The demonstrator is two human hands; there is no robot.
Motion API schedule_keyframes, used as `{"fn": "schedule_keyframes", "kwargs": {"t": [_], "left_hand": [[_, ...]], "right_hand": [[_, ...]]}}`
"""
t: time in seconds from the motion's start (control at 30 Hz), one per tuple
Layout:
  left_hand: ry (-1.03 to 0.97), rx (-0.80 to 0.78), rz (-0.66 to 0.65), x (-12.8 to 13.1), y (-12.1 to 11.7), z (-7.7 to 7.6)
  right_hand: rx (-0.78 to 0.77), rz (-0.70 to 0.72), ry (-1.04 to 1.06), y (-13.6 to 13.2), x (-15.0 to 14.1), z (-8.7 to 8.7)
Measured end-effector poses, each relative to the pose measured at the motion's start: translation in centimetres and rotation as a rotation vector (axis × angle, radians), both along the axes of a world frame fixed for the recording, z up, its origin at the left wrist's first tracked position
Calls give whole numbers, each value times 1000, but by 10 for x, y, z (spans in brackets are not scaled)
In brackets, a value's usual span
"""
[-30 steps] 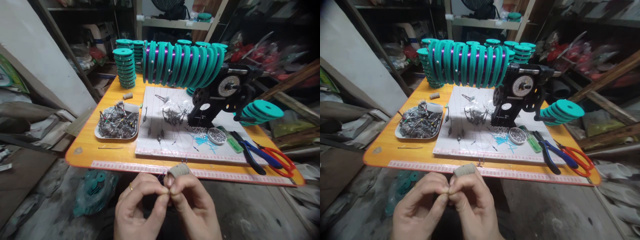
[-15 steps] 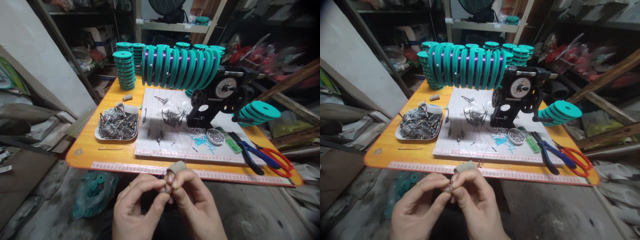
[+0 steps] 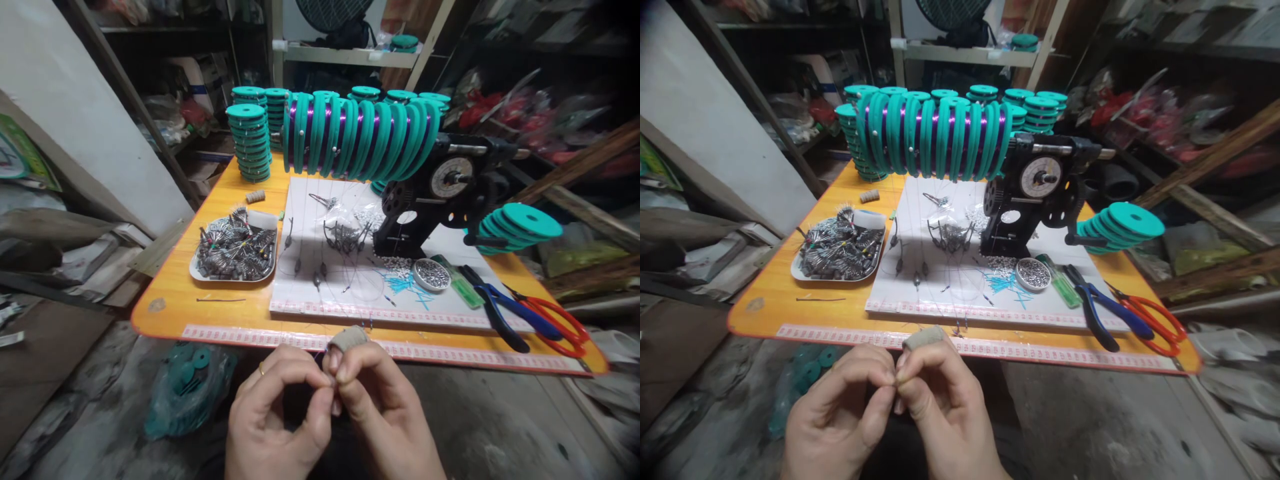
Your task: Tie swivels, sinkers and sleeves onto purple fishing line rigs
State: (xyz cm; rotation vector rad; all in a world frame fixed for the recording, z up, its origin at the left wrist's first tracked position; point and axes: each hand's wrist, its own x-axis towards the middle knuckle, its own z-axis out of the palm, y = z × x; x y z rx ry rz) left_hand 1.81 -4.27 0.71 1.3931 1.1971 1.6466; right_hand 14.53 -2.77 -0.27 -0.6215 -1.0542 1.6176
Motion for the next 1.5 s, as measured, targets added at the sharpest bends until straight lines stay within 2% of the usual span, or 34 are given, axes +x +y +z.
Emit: {"fn": "schedule_keyframes", "kwargs": {"t": [0.2, 0.57, 0.8, 1.1, 1.27, 1.5], "left_hand": [[23, 22, 13, 4, 0, 1], [-27, 6, 33, 4, -2, -4], [-38, 15, 45, 4, 2, 2], [-42, 32, -34, 2, 1, 5], [-107, -5, -67, 3, 4, 6], [-206, -47, -80, 2, 3, 2]], "right_hand": [[37, -30, -15, -1, 1, -3], [31, 26, -15, 2, 0, -2], [-99, 34, 58, 6, 2, 10], [-104, 35, 57, 1, -1, 8], [-128, -4, 109, 3, -4, 14], [-103, 59, 112, 4, -2, 10]]}}
